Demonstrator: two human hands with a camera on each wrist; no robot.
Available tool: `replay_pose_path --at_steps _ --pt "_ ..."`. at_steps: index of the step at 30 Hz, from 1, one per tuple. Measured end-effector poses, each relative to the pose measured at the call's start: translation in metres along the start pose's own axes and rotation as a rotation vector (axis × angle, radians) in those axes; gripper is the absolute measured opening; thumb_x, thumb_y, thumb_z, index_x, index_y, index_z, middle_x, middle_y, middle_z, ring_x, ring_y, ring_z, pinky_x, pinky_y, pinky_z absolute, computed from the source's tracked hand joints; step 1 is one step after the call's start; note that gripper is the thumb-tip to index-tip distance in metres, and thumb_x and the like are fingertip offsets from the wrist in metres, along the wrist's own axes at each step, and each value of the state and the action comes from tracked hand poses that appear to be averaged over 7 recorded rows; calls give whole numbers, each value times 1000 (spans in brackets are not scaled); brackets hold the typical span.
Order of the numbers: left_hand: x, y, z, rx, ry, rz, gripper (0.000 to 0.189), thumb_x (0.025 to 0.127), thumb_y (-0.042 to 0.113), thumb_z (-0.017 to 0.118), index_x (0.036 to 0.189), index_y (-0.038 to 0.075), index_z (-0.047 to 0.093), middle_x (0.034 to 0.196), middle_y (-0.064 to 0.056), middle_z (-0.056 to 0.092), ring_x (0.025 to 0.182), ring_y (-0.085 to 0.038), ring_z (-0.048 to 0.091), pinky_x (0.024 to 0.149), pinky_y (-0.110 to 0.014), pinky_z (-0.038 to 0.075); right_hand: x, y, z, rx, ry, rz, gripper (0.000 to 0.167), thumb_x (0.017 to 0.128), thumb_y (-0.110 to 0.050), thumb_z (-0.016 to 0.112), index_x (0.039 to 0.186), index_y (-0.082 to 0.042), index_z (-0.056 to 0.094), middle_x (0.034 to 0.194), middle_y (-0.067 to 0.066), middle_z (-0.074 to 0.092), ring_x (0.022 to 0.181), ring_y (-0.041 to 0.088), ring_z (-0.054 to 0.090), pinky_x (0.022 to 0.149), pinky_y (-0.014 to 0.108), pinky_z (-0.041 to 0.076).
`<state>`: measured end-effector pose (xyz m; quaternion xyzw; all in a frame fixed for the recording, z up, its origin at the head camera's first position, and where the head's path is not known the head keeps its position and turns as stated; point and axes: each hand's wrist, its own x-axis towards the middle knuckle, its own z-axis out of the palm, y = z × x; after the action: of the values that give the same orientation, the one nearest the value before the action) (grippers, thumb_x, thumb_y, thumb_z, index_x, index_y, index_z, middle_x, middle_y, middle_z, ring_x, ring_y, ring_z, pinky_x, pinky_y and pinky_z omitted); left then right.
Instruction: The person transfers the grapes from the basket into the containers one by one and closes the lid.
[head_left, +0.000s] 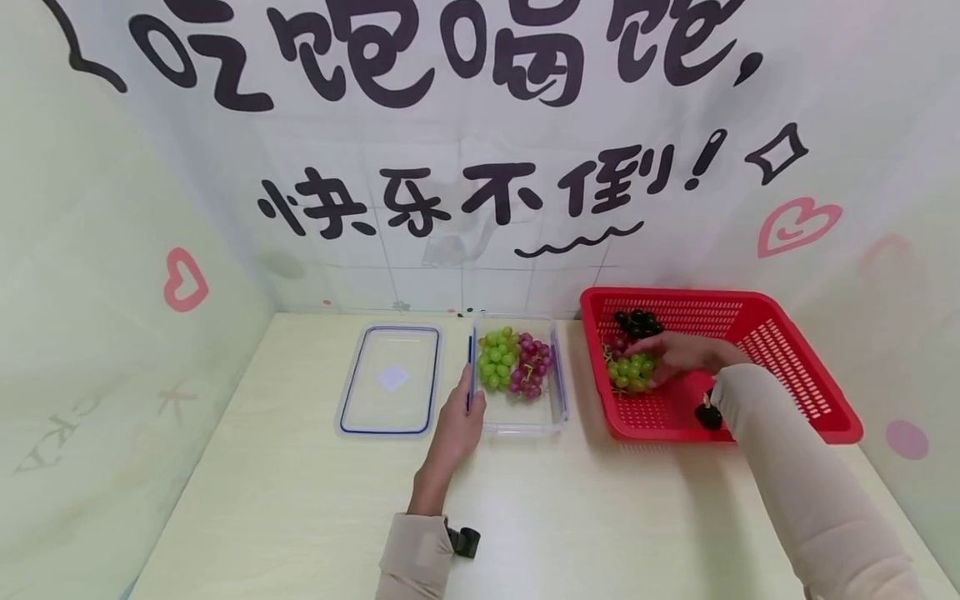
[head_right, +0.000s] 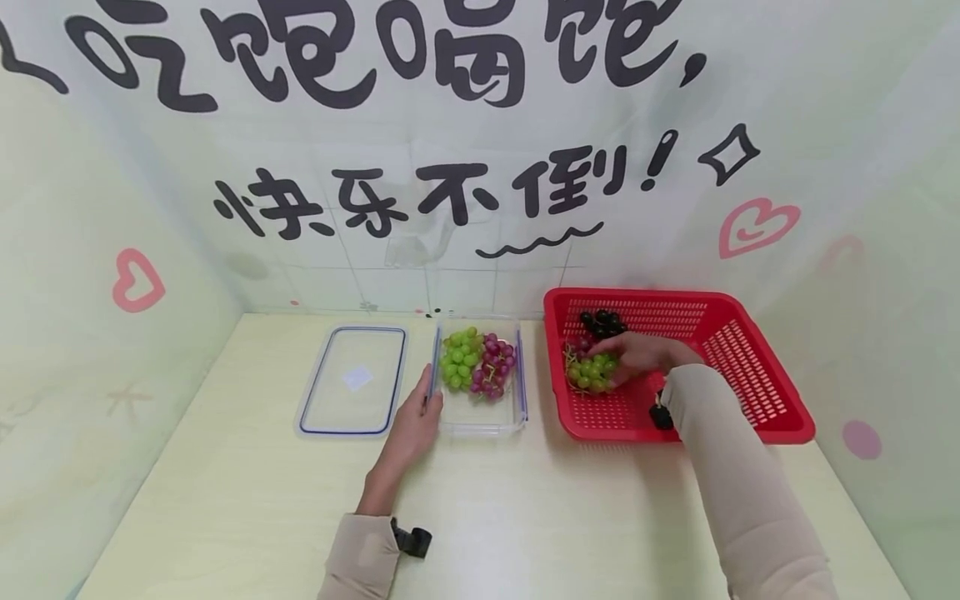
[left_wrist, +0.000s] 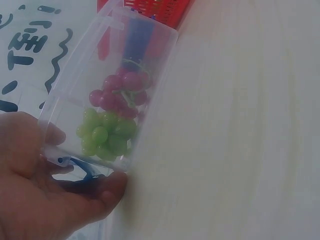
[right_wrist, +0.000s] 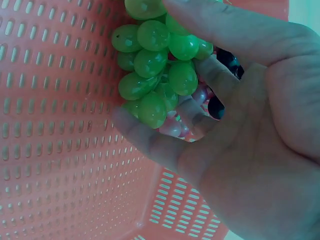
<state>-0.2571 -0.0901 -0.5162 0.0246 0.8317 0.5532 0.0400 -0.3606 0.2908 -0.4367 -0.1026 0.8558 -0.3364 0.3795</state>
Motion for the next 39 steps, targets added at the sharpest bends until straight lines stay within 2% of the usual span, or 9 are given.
replay_pose_path --at_steps 6,10,13,15,18,22,25,36,39 --pt "2 -1 -3 9 9 1 59 108 25 38 160 10 14 155 -24 34 133 -39 43 108 -54 37 7 -13 4 -113 38 29 54 83 -11 77 134 -7 58 127 18 53 114 32 50 92 42 56" --pt "2 -1 -3 10 7 -12 60 107 26 37 160 11 14 133 -27 50 108 -39 53 98 -51 41 11 -19 6 -187 41 47 55 83 -10 78 135 -5 58 120 16 54 104 28 53 83 36 56" --pt "1 -1 -3 13 7 -23 59 107 26 37 160 11 14 131 -27 51 106 -36 53 96 -50 41 12 -21 9 -202 39 83 63 82 -14 81 139 -6 56 121 16 52 104 27 52 82 37 56" --pt "0 -1 -3 13 16 -20 59 107 25 37 160 10 15 144 -26 45 112 -34 51 98 -49 40 12 -22 11 -197 41 99 66 81 -18 82 140 -8 55 121 16 52 104 28 53 82 39 57" --pt "0 0 -3 7 13 -21 59 107 25 37 160 10 14 135 -27 50 104 -37 52 96 -49 40 11 -20 13 -177 57 108 66 81 -19 82 140 -10 55 121 15 53 106 28 52 83 41 57" --pt "-1 0 -2 -4 7 -21 59 108 26 37 160 10 14 145 -26 44 125 -40 49 106 -52 38 8 -14 14 -167 66 78 62 82 -18 81 138 -9 56 119 14 54 107 28 52 84 38 57" --pt "-1 1 -1 -16 8 -18 59 107 25 38 160 9 15 159 -22 28 145 -38 31 115 -54 30 5 -9 14 -155 63 54 57 83 -18 79 136 -9 58 115 13 56 107 28 51 84 37 56" --pt "-1 3 0 -17 0 2 59 108 23 37 159 6 13 161 -21 26 137 -35 39 111 -53 34 -1 -5 12 -165 74 35 53 86 -21 76 134 -6 57 114 14 56 104 27 51 79 34 56" --pt "-1 1 0 -14 -1 -7 59 108 24 37 159 7 13 151 -26 38 128 -40 47 108 -53 37 -2 -4 12 -165 90 28 49 88 -21 74 132 -6 59 115 14 56 103 26 51 78 33 55"
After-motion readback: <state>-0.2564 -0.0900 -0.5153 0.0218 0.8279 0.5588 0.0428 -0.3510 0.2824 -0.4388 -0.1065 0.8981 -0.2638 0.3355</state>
